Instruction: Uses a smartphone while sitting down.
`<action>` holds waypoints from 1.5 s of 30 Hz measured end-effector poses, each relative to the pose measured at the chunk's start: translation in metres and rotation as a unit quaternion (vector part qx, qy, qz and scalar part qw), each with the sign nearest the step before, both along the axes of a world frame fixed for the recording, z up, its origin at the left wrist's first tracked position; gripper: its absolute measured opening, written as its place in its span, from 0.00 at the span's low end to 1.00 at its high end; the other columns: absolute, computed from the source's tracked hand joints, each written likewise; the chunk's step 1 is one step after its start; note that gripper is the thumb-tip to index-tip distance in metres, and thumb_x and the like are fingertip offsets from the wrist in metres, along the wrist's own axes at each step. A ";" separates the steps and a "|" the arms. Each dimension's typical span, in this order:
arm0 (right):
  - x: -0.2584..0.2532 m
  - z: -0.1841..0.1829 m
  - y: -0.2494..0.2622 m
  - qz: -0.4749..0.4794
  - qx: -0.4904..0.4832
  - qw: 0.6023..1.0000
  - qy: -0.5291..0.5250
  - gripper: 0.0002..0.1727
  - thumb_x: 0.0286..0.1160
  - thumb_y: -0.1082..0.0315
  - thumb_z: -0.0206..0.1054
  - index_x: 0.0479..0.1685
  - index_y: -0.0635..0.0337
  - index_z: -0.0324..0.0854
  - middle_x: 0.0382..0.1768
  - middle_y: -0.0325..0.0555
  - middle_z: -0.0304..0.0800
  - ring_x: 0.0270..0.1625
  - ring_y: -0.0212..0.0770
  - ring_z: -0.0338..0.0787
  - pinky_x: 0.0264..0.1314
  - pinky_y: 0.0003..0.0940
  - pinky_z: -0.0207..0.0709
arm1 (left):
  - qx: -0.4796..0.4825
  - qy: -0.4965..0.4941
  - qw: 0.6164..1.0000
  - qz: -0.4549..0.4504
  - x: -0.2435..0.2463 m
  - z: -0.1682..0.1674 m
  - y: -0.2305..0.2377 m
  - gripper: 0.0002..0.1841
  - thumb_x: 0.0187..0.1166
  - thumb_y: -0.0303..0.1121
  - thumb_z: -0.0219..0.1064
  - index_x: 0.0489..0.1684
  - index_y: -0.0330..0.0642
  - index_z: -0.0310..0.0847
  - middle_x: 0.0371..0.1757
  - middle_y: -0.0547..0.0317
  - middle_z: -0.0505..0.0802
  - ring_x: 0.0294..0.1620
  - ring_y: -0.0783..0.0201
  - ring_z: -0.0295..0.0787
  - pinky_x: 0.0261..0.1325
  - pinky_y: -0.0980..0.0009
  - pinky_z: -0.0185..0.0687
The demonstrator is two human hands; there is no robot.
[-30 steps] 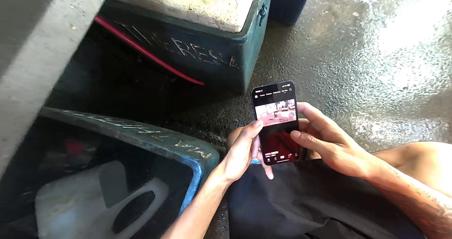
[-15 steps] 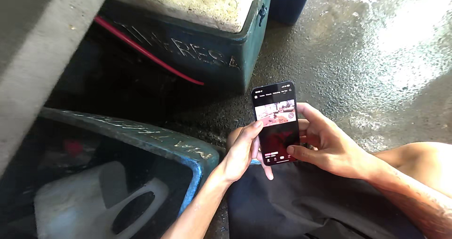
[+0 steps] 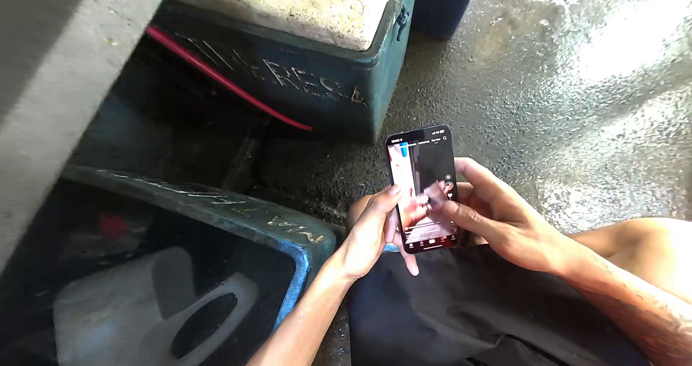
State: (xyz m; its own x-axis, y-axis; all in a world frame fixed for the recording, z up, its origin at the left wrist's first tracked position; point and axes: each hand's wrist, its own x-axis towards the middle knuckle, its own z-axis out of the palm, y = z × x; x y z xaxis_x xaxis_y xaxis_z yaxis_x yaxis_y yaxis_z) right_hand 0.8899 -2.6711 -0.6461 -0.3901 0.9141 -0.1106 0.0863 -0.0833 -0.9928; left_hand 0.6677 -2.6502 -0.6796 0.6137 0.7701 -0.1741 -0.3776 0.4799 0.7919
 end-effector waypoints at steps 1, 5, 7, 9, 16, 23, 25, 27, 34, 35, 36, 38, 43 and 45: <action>0.000 0.000 0.000 -0.002 -0.004 1.000 -0.001 0.20 0.87 0.66 0.59 0.75 0.51 0.68 0.50 0.39 0.93 0.50 0.32 0.94 0.53 0.25 0.90 | -0.002 -0.002 1.000 -0.003 0.000 0.000 0.000 0.24 0.91 0.52 0.46 0.51 0.44 0.82 0.44 0.53 0.96 0.36 0.63 0.97 0.27 0.68 0.93; 0.000 0.001 -0.001 -0.002 -0.012 1.000 -0.002 0.22 0.85 0.68 0.59 0.76 0.51 0.66 0.50 0.39 0.94 0.51 0.32 0.95 0.54 0.25 0.89 | 0.002 -0.006 1.000 -0.007 -0.001 -0.001 0.000 0.24 0.91 0.51 0.44 0.51 0.44 0.82 0.44 0.53 0.96 0.35 0.62 0.97 0.26 0.67 0.93; 0.000 0.001 -0.001 0.000 -0.011 1.000 0.001 0.22 0.85 0.68 0.59 0.76 0.51 0.66 0.51 0.39 0.94 0.50 0.32 0.94 0.54 0.24 0.89 | 0.011 -0.006 1.000 -0.007 -0.001 -0.001 0.000 0.24 0.91 0.52 0.45 0.50 0.44 0.82 0.43 0.54 0.96 0.35 0.63 0.97 0.27 0.68 0.93; 0.000 0.000 -0.001 0.002 -0.012 1.000 0.002 0.22 0.85 0.68 0.59 0.76 0.51 0.66 0.50 0.39 0.93 0.50 0.31 0.94 0.54 0.24 0.89 | 0.011 -0.006 1.000 -0.003 0.000 -0.001 0.000 0.24 0.91 0.53 0.46 0.48 0.44 0.83 0.41 0.54 0.95 0.34 0.63 0.97 0.26 0.68 0.93; 0.001 -0.001 -0.001 0.014 -0.022 1.000 0.000 0.34 0.69 0.73 0.66 0.79 0.51 0.63 0.55 0.39 0.93 0.55 0.34 0.94 0.57 0.27 0.90 | 0.007 -0.007 1.000 -0.004 0.000 -0.002 0.001 0.24 0.90 0.54 0.48 0.49 0.44 0.82 0.42 0.54 0.95 0.34 0.63 0.97 0.24 0.67 0.92; 0.005 -0.001 0.002 0.076 -0.020 0.997 0.010 0.51 0.55 0.79 0.67 0.88 0.51 0.50 0.69 0.42 0.86 0.67 0.38 0.90 0.67 0.33 0.88 | 0.017 0.007 1.000 0.012 0.000 0.000 0.000 0.24 0.91 0.52 0.45 0.44 0.44 0.81 0.39 0.54 0.94 0.30 0.64 0.95 0.22 0.69 0.91; 0.004 -0.001 0.002 0.074 -0.019 0.997 0.008 0.51 0.55 0.79 0.67 0.88 0.50 0.50 0.69 0.42 0.86 0.66 0.38 0.90 0.67 0.33 0.88 | 0.016 0.011 1.000 0.012 -0.001 0.000 0.000 0.24 0.91 0.51 0.43 0.46 0.43 0.82 0.40 0.53 0.95 0.31 0.63 0.96 0.22 0.69 0.91; 0.004 -0.001 0.002 0.071 -0.022 0.997 0.005 0.50 0.56 0.79 0.67 0.88 0.50 0.50 0.68 0.42 0.86 0.66 0.37 0.90 0.67 0.33 0.88 | 0.014 0.007 1.000 0.011 -0.001 0.000 0.000 0.24 0.91 0.51 0.44 0.46 0.43 0.81 0.40 0.52 0.95 0.31 0.63 0.96 0.22 0.68 0.91; 0.004 -0.001 0.001 0.064 -0.014 0.998 0.001 0.48 0.58 0.77 0.67 0.88 0.51 0.51 0.65 0.42 0.88 0.64 0.36 0.91 0.65 0.32 0.88 | 0.002 0.015 1.000 0.017 -0.001 0.000 0.000 0.24 0.89 0.54 0.48 0.48 0.43 0.80 0.38 0.52 0.94 0.29 0.62 0.95 0.22 0.66 0.91; 0.004 -0.002 0.001 0.065 -0.013 0.998 0.005 0.48 0.58 0.77 0.67 0.88 0.51 0.52 0.65 0.42 0.87 0.65 0.37 0.91 0.65 0.32 0.89 | 0.000 0.013 1.000 0.019 -0.001 0.000 0.000 0.24 0.89 0.54 0.48 0.48 0.44 0.81 0.38 0.52 0.94 0.29 0.62 0.95 0.21 0.66 0.91; 0.005 -0.001 0.001 0.067 -0.015 0.998 0.008 0.48 0.59 0.77 0.67 0.88 0.50 0.52 0.66 0.42 0.87 0.65 0.38 0.91 0.65 0.33 0.89 | 0.000 0.011 1.000 0.019 -0.001 0.000 0.000 0.24 0.89 0.54 0.48 0.48 0.43 0.81 0.38 0.52 0.94 0.29 0.62 0.95 0.21 0.66 0.91; 0.004 -0.001 0.001 0.065 -0.020 0.998 0.009 0.48 0.59 0.77 0.67 0.88 0.49 0.53 0.66 0.41 0.87 0.65 0.38 0.91 0.65 0.33 0.89 | 0.000 0.006 1.000 0.016 -0.001 -0.001 0.000 0.23 0.89 0.54 0.48 0.48 0.43 0.81 0.39 0.52 0.94 0.29 0.62 0.95 0.22 0.67 0.91; 0.004 -0.001 0.000 0.057 -0.024 0.998 0.004 0.48 0.60 0.76 0.66 0.88 0.51 0.51 0.64 0.41 0.89 0.63 0.35 0.92 0.63 0.31 0.89 | -0.011 0.014 1.000 0.015 0.000 0.002 0.000 0.23 0.90 0.51 0.45 0.53 0.45 0.81 0.41 0.52 0.96 0.31 0.62 0.97 0.22 0.66 0.92; 0.004 -0.001 0.000 0.057 -0.024 0.998 0.003 0.48 0.60 0.75 0.66 0.89 0.51 0.51 0.65 0.42 0.89 0.63 0.35 0.92 0.64 0.31 0.89 | -0.015 0.013 1.000 0.011 -0.001 0.002 0.000 0.23 0.90 0.49 0.43 0.55 0.44 0.80 0.44 0.51 0.96 0.32 0.61 0.97 0.22 0.66 0.92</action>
State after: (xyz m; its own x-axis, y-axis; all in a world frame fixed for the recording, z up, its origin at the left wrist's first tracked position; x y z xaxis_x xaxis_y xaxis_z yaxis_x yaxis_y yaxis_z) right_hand 0.8944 -2.6714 -0.6475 -0.4921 0.8573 -0.1513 0.0926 -0.1213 -0.9883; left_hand 0.6671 -2.6505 -0.6774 0.5914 0.7778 -0.2128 -0.3678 0.4950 0.7872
